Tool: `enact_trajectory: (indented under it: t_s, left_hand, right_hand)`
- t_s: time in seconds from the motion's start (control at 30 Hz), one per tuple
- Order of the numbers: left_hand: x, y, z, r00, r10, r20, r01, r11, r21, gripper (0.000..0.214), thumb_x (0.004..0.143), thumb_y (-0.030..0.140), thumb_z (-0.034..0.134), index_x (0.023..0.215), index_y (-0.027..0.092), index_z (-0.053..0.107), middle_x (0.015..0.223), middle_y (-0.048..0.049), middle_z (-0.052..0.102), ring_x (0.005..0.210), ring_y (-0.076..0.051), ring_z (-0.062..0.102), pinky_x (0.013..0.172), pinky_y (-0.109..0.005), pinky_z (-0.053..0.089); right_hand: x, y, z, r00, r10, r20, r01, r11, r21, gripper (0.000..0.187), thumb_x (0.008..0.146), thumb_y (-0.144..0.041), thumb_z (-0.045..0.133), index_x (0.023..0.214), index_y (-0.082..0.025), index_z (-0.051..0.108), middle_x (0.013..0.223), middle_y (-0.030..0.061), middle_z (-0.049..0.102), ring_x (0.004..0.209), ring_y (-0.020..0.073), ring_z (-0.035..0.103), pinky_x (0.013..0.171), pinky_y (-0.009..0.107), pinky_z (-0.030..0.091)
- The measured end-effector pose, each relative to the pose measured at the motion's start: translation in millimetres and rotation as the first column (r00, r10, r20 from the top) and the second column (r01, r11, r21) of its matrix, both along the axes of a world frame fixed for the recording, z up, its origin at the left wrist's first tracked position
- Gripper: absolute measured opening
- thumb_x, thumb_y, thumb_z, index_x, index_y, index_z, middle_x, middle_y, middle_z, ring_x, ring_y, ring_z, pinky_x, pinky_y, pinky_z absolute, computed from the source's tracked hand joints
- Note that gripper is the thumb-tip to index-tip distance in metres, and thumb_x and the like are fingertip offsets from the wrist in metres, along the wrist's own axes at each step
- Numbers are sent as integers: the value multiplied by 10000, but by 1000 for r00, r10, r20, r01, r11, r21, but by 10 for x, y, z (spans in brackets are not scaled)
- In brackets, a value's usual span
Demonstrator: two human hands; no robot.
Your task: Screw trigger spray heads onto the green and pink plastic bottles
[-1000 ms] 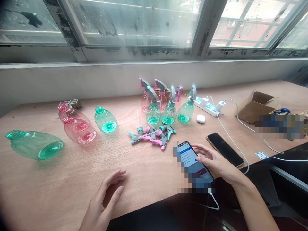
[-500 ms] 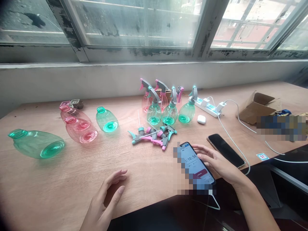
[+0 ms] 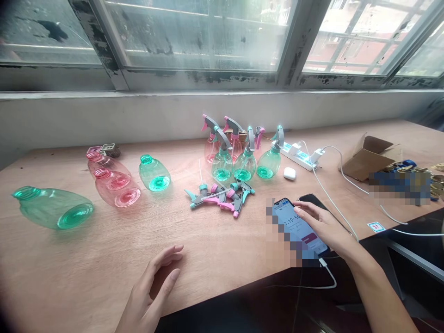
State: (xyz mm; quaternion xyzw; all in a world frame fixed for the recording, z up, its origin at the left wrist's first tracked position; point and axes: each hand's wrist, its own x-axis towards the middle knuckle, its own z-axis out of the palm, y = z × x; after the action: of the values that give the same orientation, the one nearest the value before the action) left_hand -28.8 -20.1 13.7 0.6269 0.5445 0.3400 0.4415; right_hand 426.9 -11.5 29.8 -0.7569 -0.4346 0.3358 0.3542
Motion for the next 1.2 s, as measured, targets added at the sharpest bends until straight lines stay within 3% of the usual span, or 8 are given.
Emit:
enact_trajectory:
  t_s: [0.1, 0.17, 0.27, 0.33, 0.53, 0.7, 0.9, 1.2]
  left_hand:
    - [-4, 2, -7, 1000, 6, 2, -6, 1000, 6, 334, 1049, 490, 586, 1357, 372, 639, 1394, -19, 733, 1293, -262, 700, 1143, -429, 559]
    - [-7, 4, -16, 1000, 6, 3, -6, 1000, 11, 329, 1049, 486, 588, 1358, 384, 635, 1396, -11, 731, 1294, -257, 699, 1141, -421, 560]
    - [-14, 4, -32, 1000, -5, 0, 5, 1000, 10, 330, 1054, 484, 580, 1367, 389, 624, 1404, -9, 724, 1304, -253, 690, 1149, -420, 552]
    - [-19, 1, -41, 1000, -8, 0, 8, 1000, 5, 334, 1057, 490, 572, 1371, 385, 619, 1408, -14, 721, 1309, -255, 687, 1160, -432, 543]
    - [-31, -2, -62, 1000, -8, -4, 8, 1000, -4, 338, 1055, 500, 571, 1370, 386, 616, 1403, -17, 722, 1308, -258, 688, 1166, -456, 540]
    - [-51, 5, -81, 1000, -8, 3, 8, 1000, 18, 341, 1048, 486, 587, 1373, 387, 620, 1404, -17, 727, 1296, -260, 700, 1146, -439, 560]
    - [-57, 10, -109, 1000, -12, 7, 12, 1000, 28, 363, 1044, 488, 588, 1377, 349, 627, 1402, -51, 726, 1296, -283, 700, 1147, -467, 557]
    - [-52, 6, -105, 1000, 1, 6, -2, 1000, 15, 369, 1037, 511, 587, 1368, 357, 638, 1404, -52, 722, 1287, -290, 697, 1136, -474, 560]
  right_hand:
    - [47, -28, -36, 997, -18, 79, 16, 999, 32, 642, 858, -711, 742, 1326, -281, 650, 1465, 166, 642, 1416, 472, 522, 1191, 620, 421]
    - [48, -69, -95, 979, -12, 204, 4, 999, 39, 845, 803, -723, 793, 1468, -267, 541, 1549, 211, 538, 1434, 513, 478, 1174, 688, 403]
    - [14, -128, -217, 887, 35, 461, -82, 993, 83, 1070, 795, -736, 766, 1624, -208, 345, 1606, 265, 419, 1459, 541, 433, 1169, 704, 392]
    - [-14, -148, -290, 835, 34, 550, -112, 988, 108, 1065, 832, -715, 708, 1647, -164, 301, 1555, 282, 438, 1443, 537, 459, 1161, 677, 413]
    - [-86, -141, -367, 787, -31, 617, -19, 997, 74, 984, 866, -616, 658, 1657, -154, 298, 1319, 225, 595, 1234, 483, 654, 1007, 598, 562]
    - [-168, -175, -402, 758, -72, 648, 5, 994, 105, 956, 905, -601, 604, 1666, -123, 278, 1410, 259, 562, 1261, 475, 642, 1057, 594, 529]
    - [-240, -246, -426, 581, -164, 797, 24, 982, 185, 990, 909, -730, 517, 1641, -82, 358, 1501, 294, 518, 1376, 543, 518, 1107, 683, 449]
    - [-228, -280, -422, 465, -240, 852, 1, 963, 271, 943, 984, -828, 305, 1519, -88, 538, 1475, 314, 564, 1266, 581, 589, 956, 745, 526]
